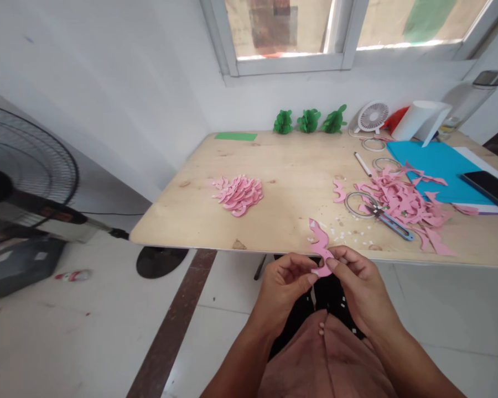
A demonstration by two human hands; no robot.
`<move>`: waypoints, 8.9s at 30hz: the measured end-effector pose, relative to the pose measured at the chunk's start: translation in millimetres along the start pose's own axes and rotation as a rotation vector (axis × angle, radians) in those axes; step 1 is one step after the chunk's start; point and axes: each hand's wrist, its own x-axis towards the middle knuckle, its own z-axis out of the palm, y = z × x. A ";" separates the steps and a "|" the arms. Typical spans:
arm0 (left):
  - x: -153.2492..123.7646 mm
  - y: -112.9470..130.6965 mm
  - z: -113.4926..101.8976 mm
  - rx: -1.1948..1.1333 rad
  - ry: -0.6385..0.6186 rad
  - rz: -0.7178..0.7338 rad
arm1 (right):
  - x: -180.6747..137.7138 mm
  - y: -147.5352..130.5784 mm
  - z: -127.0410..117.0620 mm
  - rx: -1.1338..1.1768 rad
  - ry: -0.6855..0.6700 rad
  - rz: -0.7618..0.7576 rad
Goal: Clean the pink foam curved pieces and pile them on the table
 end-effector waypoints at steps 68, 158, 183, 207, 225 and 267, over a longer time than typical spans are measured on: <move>-26.4 -16.1 32.4 0.354 0.476 0.493 | -28.9 17.3 -5.8 -0.829 0.010 -0.698; 43.2 6.1 -32.7 0.436 0.264 0.201 | 37.0 22.3 -10.4 -0.531 -0.108 -0.145; 158.2 52.5 -152.0 1.753 0.734 0.465 | 42.2 28.8 -13.5 -0.558 -0.154 -0.108; 98.7 26.2 -103.6 1.527 0.492 0.527 | 45.2 25.3 -12.6 -0.569 -0.165 -0.130; 163.7 37.8 -144.4 1.703 0.298 0.354 | 43.0 24.4 -11.7 -0.541 -0.151 -0.106; 110.1 26.1 -117.2 1.114 0.364 0.432 | 78.4 24.7 51.5 -0.247 -0.264 -0.138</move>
